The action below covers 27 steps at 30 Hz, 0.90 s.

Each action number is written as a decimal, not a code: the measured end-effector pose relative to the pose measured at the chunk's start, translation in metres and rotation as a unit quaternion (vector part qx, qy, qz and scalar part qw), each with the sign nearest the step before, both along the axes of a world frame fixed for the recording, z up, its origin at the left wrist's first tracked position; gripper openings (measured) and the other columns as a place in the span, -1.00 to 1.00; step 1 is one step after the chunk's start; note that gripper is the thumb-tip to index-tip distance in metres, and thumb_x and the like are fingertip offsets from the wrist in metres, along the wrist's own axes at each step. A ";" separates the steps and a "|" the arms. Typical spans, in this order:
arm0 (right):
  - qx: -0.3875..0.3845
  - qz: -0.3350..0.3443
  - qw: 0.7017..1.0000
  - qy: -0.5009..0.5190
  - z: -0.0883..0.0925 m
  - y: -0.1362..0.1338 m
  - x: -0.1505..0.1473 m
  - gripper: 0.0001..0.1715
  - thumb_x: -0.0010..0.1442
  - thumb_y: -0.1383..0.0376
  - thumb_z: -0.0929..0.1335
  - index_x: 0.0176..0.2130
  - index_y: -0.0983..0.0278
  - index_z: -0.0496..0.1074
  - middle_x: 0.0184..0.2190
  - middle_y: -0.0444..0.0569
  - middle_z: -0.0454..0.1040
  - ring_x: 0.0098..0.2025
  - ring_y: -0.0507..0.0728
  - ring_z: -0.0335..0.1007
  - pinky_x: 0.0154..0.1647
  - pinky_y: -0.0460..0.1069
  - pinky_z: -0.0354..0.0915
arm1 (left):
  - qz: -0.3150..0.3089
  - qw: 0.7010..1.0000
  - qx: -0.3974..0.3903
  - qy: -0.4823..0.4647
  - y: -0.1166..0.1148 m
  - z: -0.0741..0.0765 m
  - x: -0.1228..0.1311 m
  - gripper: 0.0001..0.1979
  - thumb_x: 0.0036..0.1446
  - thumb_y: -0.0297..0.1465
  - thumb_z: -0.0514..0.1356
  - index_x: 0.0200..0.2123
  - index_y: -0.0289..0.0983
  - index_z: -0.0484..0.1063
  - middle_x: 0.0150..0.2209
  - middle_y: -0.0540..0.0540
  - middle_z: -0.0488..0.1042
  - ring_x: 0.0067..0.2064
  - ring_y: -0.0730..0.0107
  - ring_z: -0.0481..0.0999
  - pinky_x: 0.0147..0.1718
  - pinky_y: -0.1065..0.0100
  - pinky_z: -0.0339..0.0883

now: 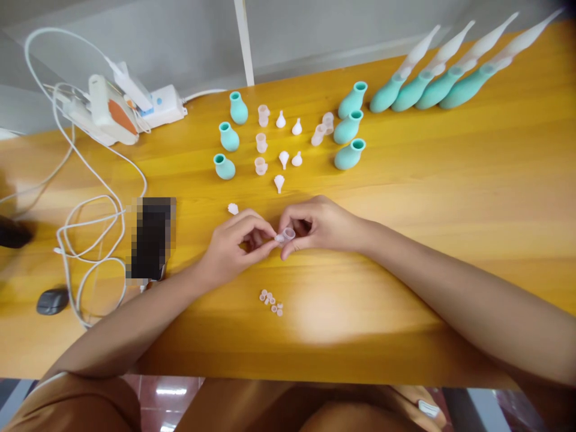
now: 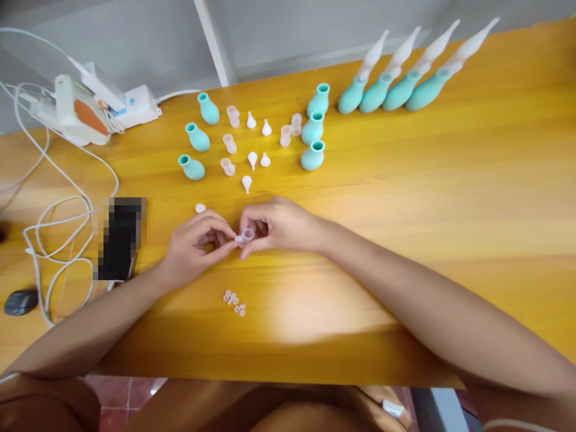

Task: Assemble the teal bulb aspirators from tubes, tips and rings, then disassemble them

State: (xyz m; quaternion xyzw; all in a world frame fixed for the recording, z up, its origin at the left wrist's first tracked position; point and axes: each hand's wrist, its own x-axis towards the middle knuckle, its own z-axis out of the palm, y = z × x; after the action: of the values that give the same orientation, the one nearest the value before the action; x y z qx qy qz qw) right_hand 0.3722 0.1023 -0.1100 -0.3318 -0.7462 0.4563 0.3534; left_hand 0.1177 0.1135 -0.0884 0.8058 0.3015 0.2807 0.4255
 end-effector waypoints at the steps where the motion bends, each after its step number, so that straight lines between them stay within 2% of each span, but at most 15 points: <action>1: 0.003 0.002 1.000 -0.002 0.000 0.000 0.000 -0.49 0.18 -0.09 0.63 -0.26 0.28 0.59 -0.52 -0.23 0.49 -0.52 -0.05 0.25 -0.45 -0.11 0.13 | 0.000 1.000 0.005 0.000 0.000 0.000 0.000 -0.91 0.35 -0.37 0.41 -0.13 -0.22 0.59 -0.20 -0.04 0.52 -0.33 0.52 0.54 -0.39 0.48 0.44; 8: 0.005 0.015 1.000 -0.022 0.002 0.000 0.002 -0.46 0.22 -0.12 0.61 -0.27 0.28 0.57 -0.49 -0.19 0.54 -0.50 -0.04 0.28 -0.43 -0.10 0.10 | -0.006 1.000 0.008 -0.002 0.003 0.001 0.000 -0.88 0.34 -0.31 0.44 -0.15 -0.22 0.63 -0.22 -0.04 0.56 -0.32 0.51 0.56 -0.38 0.49 0.44; 13: 0.011 0.031 0.999 -0.040 0.000 0.001 0.003 -0.44 0.21 -0.14 0.61 -0.30 0.29 0.56 -0.47 -0.15 0.58 -0.46 -0.01 0.39 -0.41 -0.11 0.12 | -0.014 0.999 -0.038 0.002 0.003 -0.001 -0.002 -0.84 0.34 -0.25 0.44 -0.16 -0.21 0.67 -0.22 -0.06 0.59 -0.40 0.54 0.54 -0.39 0.46 0.47; 19: 0.027 0.060 0.997 -0.038 0.002 0.000 0.004 -0.51 0.25 -0.09 0.60 -0.29 0.27 0.60 -0.46 -0.15 0.61 -0.44 0.00 0.43 -0.38 -0.10 0.16 | -0.042 0.998 -0.051 0.009 0.006 0.003 -0.002 -0.82 0.31 -0.22 0.47 -0.23 -0.21 0.70 -0.27 -0.07 0.64 -0.39 0.50 0.55 -0.42 0.44 0.39; 23: 0.036 0.079 0.996 -0.034 0.002 -0.002 0.003 -0.59 0.30 -0.04 0.58 -0.26 0.25 0.63 -0.43 -0.15 0.62 -0.41 0.00 0.44 -0.35 -0.09 0.16 | -0.064 0.996 -0.064 0.025 0.010 0.006 -0.001 -0.73 0.29 -0.13 0.46 -0.28 -0.22 0.72 -0.33 -0.09 0.66 -0.38 0.44 0.58 -0.40 0.41 0.37; 27: 0.051 0.089 0.994 -0.032 0.001 -0.004 0.002 -0.63 0.32 -0.02 0.58 -0.25 0.23 0.65 -0.43 -0.17 0.62 -0.41 0.00 0.45 -0.34 -0.08 0.14 | -0.079 0.993 -0.079 0.049 0.013 0.005 -0.002 -0.73 0.30 -0.13 0.46 -0.27 -0.21 0.72 -0.31 -0.10 0.69 -0.35 0.41 0.61 -0.38 0.40 0.38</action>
State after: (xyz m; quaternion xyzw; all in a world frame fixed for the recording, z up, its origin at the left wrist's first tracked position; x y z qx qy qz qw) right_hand 0.3737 0.0984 -0.1093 -0.2603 -0.8061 0.4361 0.3039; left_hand 0.1154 0.1261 -0.0830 0.8037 0.2788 0.1817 0.4933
